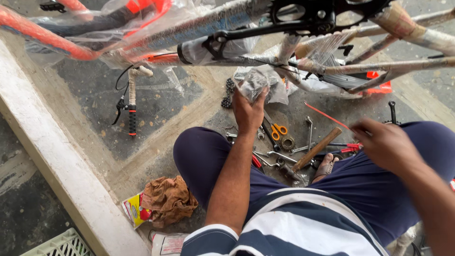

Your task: The person sits on the floor and assembles a bicycle chain onto the crankset of a partially wrapped bicycle frame. They use a pair of pliers to manipulate the chain and a wrench to tighten the crankset bolts.

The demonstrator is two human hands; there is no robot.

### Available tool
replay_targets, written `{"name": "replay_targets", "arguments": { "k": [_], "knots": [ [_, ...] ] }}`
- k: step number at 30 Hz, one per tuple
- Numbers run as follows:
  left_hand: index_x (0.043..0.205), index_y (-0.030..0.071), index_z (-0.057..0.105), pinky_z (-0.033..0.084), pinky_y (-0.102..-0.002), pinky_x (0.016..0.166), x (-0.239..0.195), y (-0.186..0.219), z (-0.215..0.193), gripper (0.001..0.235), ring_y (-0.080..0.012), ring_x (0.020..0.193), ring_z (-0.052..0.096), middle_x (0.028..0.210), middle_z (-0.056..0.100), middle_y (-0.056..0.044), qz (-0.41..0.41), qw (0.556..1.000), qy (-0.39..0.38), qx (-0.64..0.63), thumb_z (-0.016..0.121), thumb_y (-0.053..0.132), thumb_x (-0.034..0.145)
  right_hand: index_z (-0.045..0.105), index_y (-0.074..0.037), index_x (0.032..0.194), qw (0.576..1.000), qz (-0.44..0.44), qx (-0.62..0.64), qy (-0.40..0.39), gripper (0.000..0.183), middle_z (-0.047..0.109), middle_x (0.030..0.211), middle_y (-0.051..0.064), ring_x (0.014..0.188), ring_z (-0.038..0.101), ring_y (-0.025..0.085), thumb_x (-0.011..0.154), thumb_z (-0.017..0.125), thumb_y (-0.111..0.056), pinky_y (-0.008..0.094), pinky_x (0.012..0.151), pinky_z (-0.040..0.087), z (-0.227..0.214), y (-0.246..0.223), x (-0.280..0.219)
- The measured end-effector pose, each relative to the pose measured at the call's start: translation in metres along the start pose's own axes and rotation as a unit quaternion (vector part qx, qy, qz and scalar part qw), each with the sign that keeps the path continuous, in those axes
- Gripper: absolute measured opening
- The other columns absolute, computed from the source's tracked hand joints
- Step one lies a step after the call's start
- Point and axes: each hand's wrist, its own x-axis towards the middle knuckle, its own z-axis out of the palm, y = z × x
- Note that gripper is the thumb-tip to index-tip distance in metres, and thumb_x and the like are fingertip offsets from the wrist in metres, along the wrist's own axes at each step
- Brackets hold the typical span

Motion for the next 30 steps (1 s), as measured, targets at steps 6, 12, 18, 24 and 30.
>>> {"name": "replay_targets", "arguments": {
  "k": [6, 12, 18, 24, 30],
  "knots": [
    [0.137, 0.005, 0.053, 0.055, -0.046, 0.096, -0.007, 0.014, 0.003, 0.069, -0.0321, 0.116, 0.064, 0.126, 0.062, -0.017, -0.045, 0.998, -0.046, -0.004, 0.077, 0.046, 0.087, 0.074, -0.016, 0.122, 0.961, -0.202, 0.124, 0.141, 0.026, 0.073, 0.113, 0.008, 0.094, 0.073, 0.029, 0.099, 0.068, -0.025, 0.042, 0.084, 0.059, 0.031, -0.075, 0.048],
    [0.141, -0.002, 0.046, 0.052, -0.049, 0.095, -0.01, 0.006, 0.009, 0.081, -0.0366, 0.115, 0.062, 0.125, 0.061, -0.022, -0.011, 0.995, -0.067, 0.069, 0.08, 0.048, 0.087, 0.074, -0.009, 0.121, 0.887, -0.319, 0.226, 0.244, 0.028, 0.072, 0.112, 0.012, 0.093, 0.073, 0.026, 0.094, 0.075, -0.012, 0.035, 0.078, 0.06, 0.034, -0.14, 0.081],
    [0.127, 0.005, 0.055, 0.059, -0.046, 0.087, 0.001, 0.008, 0.0, 0.069, -0.0288, 0.104, 0.07, 0.115, 0.067, -0.015, -0.117, 0.983, -0.126, 0.064, 0.078, 0.052, 0.083, 0.074, -0.008, 0.117, 0.78, -0.203, 0.573, 0.149, 0.014, 0.074, 0.108, 0.007, 0.091, 0.073, 0.019, 0.104, 0.068, -0.008, 0.029, 0.078, 0.061, 0.072, -0.134, 0.128],
    [0.124, 0.007, 0.054, 0.055, -0.046, 0.086, 0.025, -0.015, 0.013, 0.067, -0.0288, 0.104, 0.066, 0.113, 0.066, -0.013, -0.12, 0.946, -0.144, 0.265, 0.083, 0.046, 0.077, 0.064, -0.011, 0.099, 0.584, 0.094, 0.806, 0.006, 0.005, 0.074, 0.087, 0.008, 0.07, 0.071, 0.015, 0.097, 0.068, -0.014, 0.026, 0.059, 0.058, 0.109, -0.13, 0.18],
    [0.126, 0.012, 0.057, 0.053, -0.047, 0.091, 0.046, -0.01, 0.019, 0.066, -0.0343, 0.111, 0.062, 0.119, 0.065, -0.012, -0.044, 0.903, -0.162, 0.395, 0.081, 0.038, 0.07, 0.066, -0.004, 0.102, 0.555, 0.175, 0.813, -0.033, 0.011, 0.075, 0.083, 0.01, 0.063, 0.068, 0.015, 0.096, 0.072, -0.009, 0.026, 0.054, 0.056, 0.208, -0.14, 0.267]
  ]
}}
